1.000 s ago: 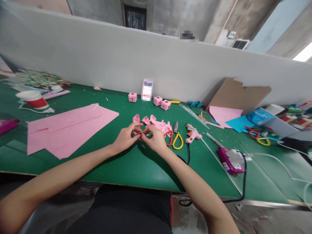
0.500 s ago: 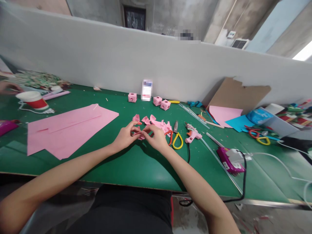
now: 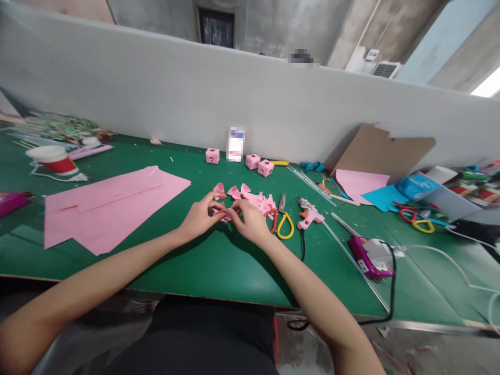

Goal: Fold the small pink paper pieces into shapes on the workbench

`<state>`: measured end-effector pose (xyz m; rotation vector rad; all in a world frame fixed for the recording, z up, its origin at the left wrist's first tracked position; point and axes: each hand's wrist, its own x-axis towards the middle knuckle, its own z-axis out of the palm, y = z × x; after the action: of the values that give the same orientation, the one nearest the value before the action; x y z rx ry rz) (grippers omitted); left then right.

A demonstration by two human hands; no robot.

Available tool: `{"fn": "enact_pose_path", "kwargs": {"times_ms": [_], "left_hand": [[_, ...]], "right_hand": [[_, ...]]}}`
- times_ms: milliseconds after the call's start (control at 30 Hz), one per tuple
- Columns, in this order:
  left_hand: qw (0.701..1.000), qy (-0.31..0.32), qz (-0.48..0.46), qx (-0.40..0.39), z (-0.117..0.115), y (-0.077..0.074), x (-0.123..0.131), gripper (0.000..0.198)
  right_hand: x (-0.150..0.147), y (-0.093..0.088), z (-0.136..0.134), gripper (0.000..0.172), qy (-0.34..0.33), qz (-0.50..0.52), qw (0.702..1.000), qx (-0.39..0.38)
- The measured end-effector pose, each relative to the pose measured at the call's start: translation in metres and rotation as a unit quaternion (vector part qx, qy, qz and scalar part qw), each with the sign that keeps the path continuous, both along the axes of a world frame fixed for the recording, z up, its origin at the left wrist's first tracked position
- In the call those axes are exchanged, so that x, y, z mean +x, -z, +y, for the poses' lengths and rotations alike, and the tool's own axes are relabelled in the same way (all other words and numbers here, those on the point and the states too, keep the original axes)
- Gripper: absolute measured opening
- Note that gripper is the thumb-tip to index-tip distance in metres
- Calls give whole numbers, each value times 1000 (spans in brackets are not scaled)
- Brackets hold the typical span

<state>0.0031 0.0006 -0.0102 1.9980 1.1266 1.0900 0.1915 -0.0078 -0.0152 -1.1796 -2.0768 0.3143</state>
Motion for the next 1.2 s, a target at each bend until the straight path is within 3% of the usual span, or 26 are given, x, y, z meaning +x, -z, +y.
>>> {"fn": "enact_pose_path", "kwargs": {"times_ms": [200,433,933,1200], "left_hand": [[1000,7,-5,-11,2,3,0,40],[996,36,63,46,2,6,0,37],[982,65,120,128,0,7,-2,34],[990,53,87,100,2,8,-2,31]], "right_hand": [[5,0,3,17,-49,-67,997,-3],[4,2,2,20,-30,-93,995,33],[-4,0,-5,13,46,-146,988,11],[-7,0,-9,20,43,-160,986,16]]}}
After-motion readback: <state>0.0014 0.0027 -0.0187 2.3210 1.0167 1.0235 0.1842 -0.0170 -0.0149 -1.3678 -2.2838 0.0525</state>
